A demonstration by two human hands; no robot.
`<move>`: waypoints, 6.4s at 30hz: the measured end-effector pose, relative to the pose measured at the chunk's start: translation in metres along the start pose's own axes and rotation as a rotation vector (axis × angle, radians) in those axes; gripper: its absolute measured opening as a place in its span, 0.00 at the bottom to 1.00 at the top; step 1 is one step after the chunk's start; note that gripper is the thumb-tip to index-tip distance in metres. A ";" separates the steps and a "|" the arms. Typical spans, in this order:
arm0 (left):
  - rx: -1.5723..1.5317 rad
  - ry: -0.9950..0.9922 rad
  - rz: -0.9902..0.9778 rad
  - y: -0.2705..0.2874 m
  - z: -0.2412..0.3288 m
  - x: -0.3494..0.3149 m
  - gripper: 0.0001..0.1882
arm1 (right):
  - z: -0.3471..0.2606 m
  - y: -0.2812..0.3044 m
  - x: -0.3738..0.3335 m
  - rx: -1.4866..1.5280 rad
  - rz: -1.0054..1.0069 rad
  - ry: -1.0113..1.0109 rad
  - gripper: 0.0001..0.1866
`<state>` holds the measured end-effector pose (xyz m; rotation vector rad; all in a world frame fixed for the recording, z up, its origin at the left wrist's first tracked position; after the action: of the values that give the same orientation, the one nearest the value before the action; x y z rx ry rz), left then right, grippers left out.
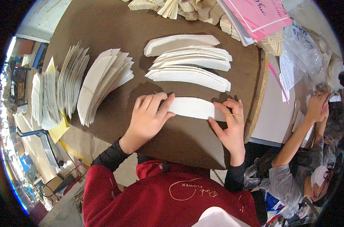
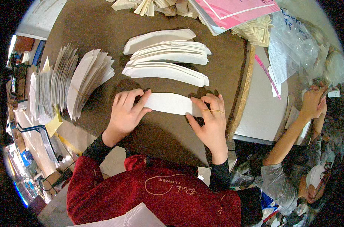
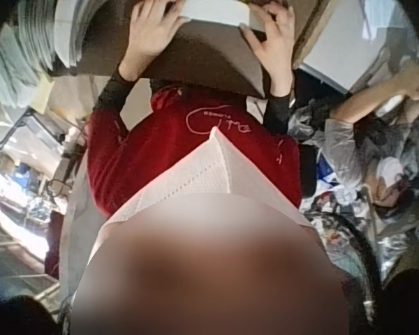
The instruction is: The person repeatedly folds white paper pieces in half and stacks them on the table. They handle the pieces one at a time, aligning edges and pressing folds before placing each folded piece into a growing stack.
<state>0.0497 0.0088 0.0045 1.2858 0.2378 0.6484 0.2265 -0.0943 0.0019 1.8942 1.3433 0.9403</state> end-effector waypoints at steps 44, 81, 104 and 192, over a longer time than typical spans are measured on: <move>-0.060 -0.158 0.212 0.037 -0.003 0.050 0.09 | -0.018 0.010 0.049 0.058 0.168 0.170 0.11; -1.652 0.093 -0.016 0.023 -0.011 0.046 0.50 | 0.017 -0.012 0.023 1.264 0.104 -0.344 0.15; -2.274 0.328 -0.092 -0.016 0.009 0.029 0.46 | -0.084 0.042 0.047 0.326 0.246 0.126 0.18; -1.657 0.323 -0.262 -0.023 0.020 0.016 0.26 | -0.047 -0.011 0.040 1.071 0.269 -0.308 0.12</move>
<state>0.0796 -0.0014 -0.0089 -0.4375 0.0589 0.5540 0.1910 -0.0489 0.0265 2.8946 1.5532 -0.0773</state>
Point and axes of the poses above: each hand's wrist, its own x-axis towards the middle knuckle, its own y-axis out of the back of the hand, z = x × y, the point moved 10 cm from there along x, towards the middle knuckle, and after that the axes turned 3 degrees about y, right-handed, at the moved point
